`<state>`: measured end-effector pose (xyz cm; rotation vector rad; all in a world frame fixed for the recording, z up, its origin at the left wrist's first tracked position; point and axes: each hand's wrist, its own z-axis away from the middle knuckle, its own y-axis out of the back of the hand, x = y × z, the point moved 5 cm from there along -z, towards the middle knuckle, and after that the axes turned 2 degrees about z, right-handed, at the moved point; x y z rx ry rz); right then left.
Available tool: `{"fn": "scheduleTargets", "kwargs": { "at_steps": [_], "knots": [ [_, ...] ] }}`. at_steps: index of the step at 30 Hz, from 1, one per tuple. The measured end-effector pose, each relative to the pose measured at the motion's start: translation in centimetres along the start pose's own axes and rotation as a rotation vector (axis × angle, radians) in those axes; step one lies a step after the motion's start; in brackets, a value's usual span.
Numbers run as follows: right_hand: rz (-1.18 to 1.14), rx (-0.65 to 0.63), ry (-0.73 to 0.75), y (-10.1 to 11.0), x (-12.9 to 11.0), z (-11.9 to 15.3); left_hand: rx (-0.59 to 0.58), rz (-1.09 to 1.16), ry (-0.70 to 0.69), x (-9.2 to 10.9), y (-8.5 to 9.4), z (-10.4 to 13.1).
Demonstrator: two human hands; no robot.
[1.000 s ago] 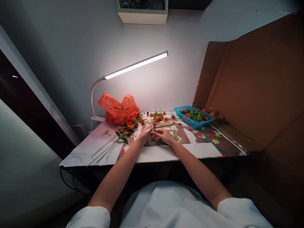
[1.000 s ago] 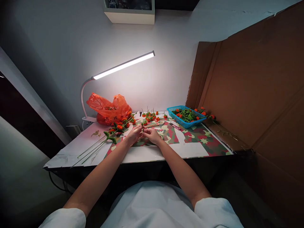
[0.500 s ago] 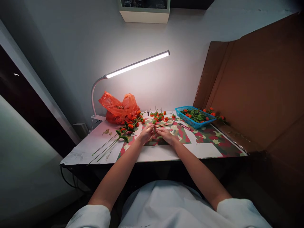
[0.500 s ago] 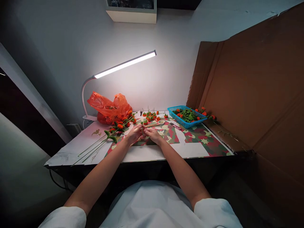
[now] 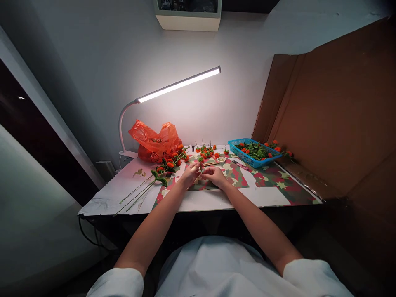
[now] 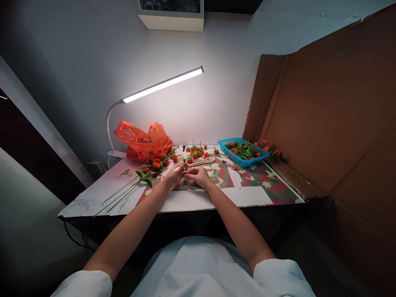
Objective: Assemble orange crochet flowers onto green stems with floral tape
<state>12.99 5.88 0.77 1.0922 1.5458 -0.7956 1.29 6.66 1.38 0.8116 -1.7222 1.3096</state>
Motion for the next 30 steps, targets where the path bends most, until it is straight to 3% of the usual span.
{"fn": "scheduleTargets", "kwargs": {
  "at_steps": [18,24,30],
  "knots": [
    [0.054,-0.165,0.059,-0.9,-0.5,0.0,-0.076,0.168,0.017,-0.1,-0.3,-0.1],
    [0.011,-0.100,0.075,-0.6,-0.9,0.0,-0.080,0.146,0.010,-0.1,-0.2,0.1],
    [0.049,-0.058,0.070,-0.4,-1.1,0.3,0.032,0.161,0.009,-0.1,0.4,-0.1]
  ]
}}
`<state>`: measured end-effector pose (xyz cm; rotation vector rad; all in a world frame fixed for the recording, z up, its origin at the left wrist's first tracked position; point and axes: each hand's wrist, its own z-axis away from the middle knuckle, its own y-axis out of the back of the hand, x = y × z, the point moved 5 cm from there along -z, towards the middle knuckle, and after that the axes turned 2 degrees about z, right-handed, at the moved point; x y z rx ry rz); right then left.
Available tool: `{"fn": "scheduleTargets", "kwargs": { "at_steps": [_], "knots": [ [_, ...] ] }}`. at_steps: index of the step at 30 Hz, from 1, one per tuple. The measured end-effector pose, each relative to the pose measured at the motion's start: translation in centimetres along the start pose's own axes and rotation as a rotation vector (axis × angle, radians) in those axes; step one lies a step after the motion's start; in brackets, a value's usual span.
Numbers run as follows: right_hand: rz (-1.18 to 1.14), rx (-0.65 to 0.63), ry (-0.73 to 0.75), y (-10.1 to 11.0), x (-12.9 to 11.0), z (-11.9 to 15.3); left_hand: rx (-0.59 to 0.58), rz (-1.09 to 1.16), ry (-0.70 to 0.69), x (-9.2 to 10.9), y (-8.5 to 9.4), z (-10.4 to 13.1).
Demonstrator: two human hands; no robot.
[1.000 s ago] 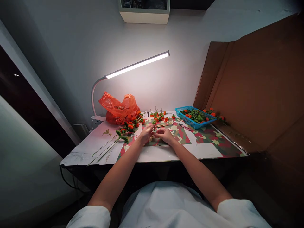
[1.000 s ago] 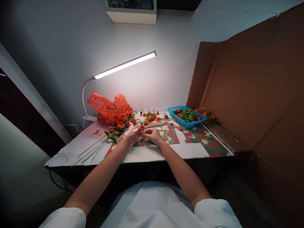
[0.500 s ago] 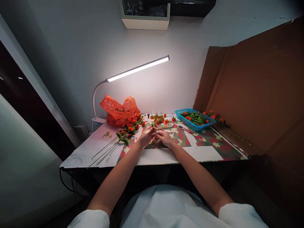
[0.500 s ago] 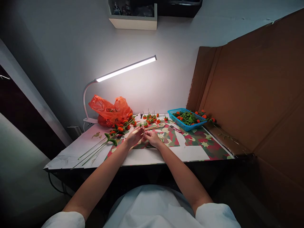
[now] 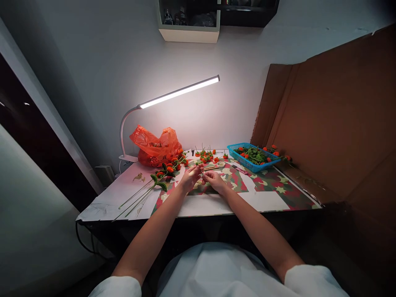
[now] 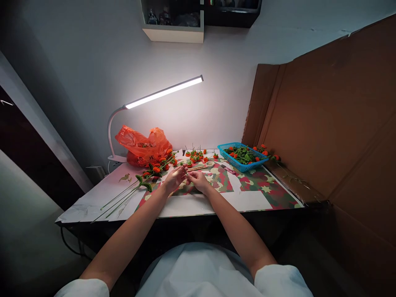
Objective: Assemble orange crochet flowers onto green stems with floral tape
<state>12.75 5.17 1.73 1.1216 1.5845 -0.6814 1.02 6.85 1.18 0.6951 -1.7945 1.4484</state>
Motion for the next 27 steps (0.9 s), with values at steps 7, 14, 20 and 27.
{"fn": "scheduleTargets", "kwargs": {
  "at_steps": [7,14,20,27],
  "knots": [
    [0.058,0.055,0.021,0.2,-0.1,0.0,0.104,-0.026,-0.017,0.3,-0.1,0.3],
    [0.124,0.094,0.016,0.3,0.0,0.1,0.227,-0.128,-0.056,0.4,0.5,0.4],
    [0.238,0.098,0.019,0.1,-0.3,0.5,0.278,-0.158,-0.078,0.3,1.2,0.0],
    [0.335,0.104,0.044,0.0,-0.4,0.4,0.261,-0.179,-0.035,-0.1,1.3,-0.2]
  ]
}}
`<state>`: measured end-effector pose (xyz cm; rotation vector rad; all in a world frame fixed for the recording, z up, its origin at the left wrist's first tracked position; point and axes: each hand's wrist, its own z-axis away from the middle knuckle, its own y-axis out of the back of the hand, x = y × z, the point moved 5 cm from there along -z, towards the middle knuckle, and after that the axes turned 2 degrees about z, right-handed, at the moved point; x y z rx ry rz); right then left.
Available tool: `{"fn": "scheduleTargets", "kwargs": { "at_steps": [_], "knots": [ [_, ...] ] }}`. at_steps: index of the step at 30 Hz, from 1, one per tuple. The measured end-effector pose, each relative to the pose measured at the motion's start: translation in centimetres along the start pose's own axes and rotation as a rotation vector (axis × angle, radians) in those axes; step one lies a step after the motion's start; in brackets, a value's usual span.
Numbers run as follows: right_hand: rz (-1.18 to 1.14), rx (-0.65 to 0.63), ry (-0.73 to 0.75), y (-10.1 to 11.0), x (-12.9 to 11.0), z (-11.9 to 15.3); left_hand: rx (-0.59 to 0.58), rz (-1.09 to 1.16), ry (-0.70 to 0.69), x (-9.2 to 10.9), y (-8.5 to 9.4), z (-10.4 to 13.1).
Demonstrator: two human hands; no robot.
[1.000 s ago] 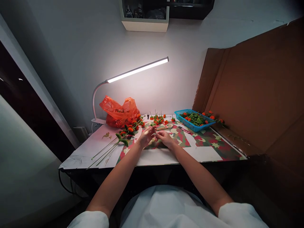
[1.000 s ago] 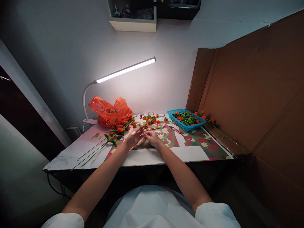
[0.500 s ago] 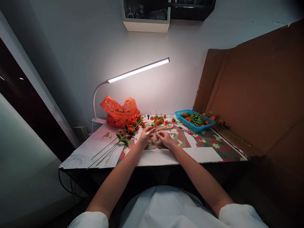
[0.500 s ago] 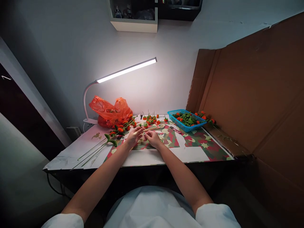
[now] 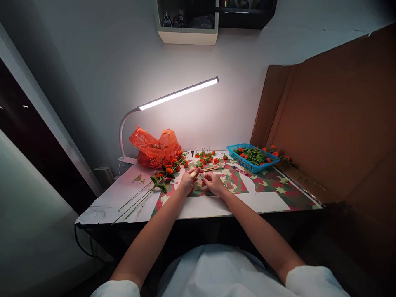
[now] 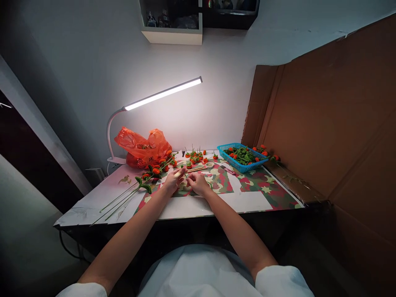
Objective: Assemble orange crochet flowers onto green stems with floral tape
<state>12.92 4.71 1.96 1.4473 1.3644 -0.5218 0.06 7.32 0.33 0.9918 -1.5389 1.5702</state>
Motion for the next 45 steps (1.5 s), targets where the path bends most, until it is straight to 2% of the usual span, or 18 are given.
{"fn": "scheduleTargets", "kwargs": {
  "at_steps": [8,17,40,43,45],
  "knots": [
    [0.182,0.038,0.098,0.1,-0.3,0.2,-0.065,0.014,0.055,-0.3,-0.5,0.1],
    [0.174,0.031,0.104,0.1,-0.2,0.2,-0.125,0.025,0.083,-0.8,-0.4,-0.3],
    [0.191,0.038,0.074,0.1,-0.4,0.4,-0.073,0.041,0.059,-0.5,-0.4,0.1],
    [0.127,0.029,0.054,0.3,-0.5,0.2,-0.087,0.030,0.060,0.0,-0.7,0.4],
    [-0.026,-0.016,0.021,0.4,-0.8,0.2,-0.152,0.031,0.048,0.6,-1.2,0.9]
  ]
}}
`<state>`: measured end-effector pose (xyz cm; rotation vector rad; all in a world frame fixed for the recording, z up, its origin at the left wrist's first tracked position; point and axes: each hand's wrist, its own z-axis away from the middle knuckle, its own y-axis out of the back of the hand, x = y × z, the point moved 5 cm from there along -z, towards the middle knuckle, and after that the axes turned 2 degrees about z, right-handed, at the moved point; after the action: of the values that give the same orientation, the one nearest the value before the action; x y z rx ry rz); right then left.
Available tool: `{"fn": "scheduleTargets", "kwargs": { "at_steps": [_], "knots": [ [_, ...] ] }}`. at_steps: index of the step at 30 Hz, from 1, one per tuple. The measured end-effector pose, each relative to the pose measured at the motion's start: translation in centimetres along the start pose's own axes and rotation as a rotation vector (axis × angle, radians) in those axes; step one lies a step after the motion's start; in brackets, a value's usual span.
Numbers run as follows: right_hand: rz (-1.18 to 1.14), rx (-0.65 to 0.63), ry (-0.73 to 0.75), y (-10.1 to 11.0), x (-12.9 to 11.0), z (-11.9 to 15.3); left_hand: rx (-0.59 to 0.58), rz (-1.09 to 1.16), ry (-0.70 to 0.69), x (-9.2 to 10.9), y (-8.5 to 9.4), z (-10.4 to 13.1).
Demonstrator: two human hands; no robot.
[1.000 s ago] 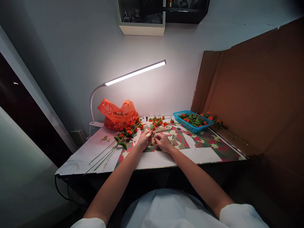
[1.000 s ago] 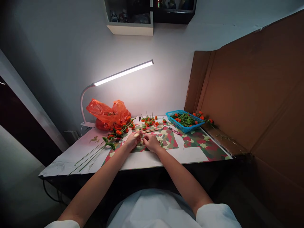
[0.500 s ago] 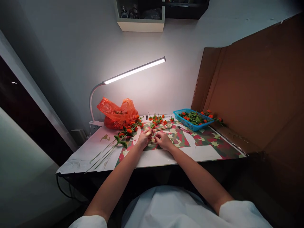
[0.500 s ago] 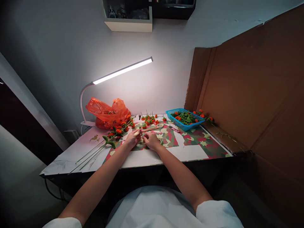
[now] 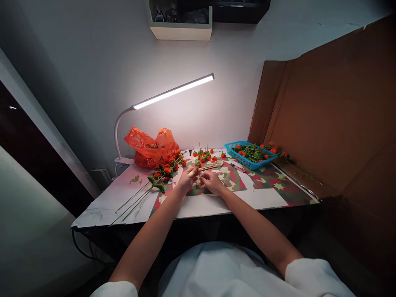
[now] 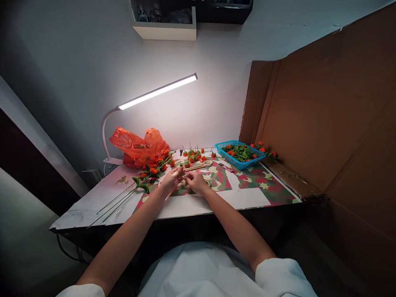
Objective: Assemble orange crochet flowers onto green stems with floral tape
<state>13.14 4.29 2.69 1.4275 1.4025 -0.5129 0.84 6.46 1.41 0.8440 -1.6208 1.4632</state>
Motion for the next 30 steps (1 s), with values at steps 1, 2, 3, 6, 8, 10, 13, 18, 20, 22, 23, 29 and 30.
{"fn": "scheduleTargets", "kwargs": {
  "at_steps": [1,2,3,6,8,10,13,18,20,22,23,29,30],
  "knots": [
    [-0.107,-0.044,-0.015,0.0,-0.3,0.1,-0.050,0.003,-0.009,0.4,-0.4,0.4],
    [-0.226,-0.102,-0.026,-0.2,-0.7,0.5,-0.106,0.010,-0.023,0.7,-0.9,0.9],
    [-0.345,-0.171,-0.029,-0.4,-1.2,1.0,-0.162,0.023,-0.042,1.2,-1.5,1.6],
    [-0.685,-0.357,-0.039,-1.1,-3.1,3.8,-0.354,0.034,-0.079,2.2,-3.9,4.7],
    [-0.819,-0.450,-0.034,-1.4,-4.4,6.2,-0.486,-0.012,-0.111,2.8,-5.8,7.6],
    [-0.829,-0.536,-0.015,-1.6,-5.5,8.3,-0.577,-0.094,-0.167,3.6,-7.5,10.4],
    [-0.781,-0.603,0.006,-1.3,-6.7,10.1,-0.604,-0.322,-0.361,5.1,-8.9,13.8],
    [-0.775,-0.596,0.014,-1.1,-6.9,10.5,-0.505,-0.530,-0.525,5.8,-9.3,15.9],
    [-0.804,-0.578,0.008,-1.4,-6.7,10.7,-0.448,-0.504,-0.484,5.4,-9.1,16.1],
    [-0.851,-0.557,-0.003,-1.7,-6.8,11.4,-0.376,-0.441,-0.407,4.9,-8.7,16.1],
    [-0.883,-0.537,-0.018,-1.8,-6.9,11.7,-0.344,-0.407,-0.371,4.7,-8.5,16.1],
    [-1.136,-0.327,-0.221,-1.8,-7.4,13.5,-0.321,-0.521,-0.179,3.3,-7.3,16.1],
    [-1.156,-0.315,-0.240,-1.8,-7.4,13.6,-0.300,-0.533,-0.153,3.1,-7.0,16.0]
  ]
}}
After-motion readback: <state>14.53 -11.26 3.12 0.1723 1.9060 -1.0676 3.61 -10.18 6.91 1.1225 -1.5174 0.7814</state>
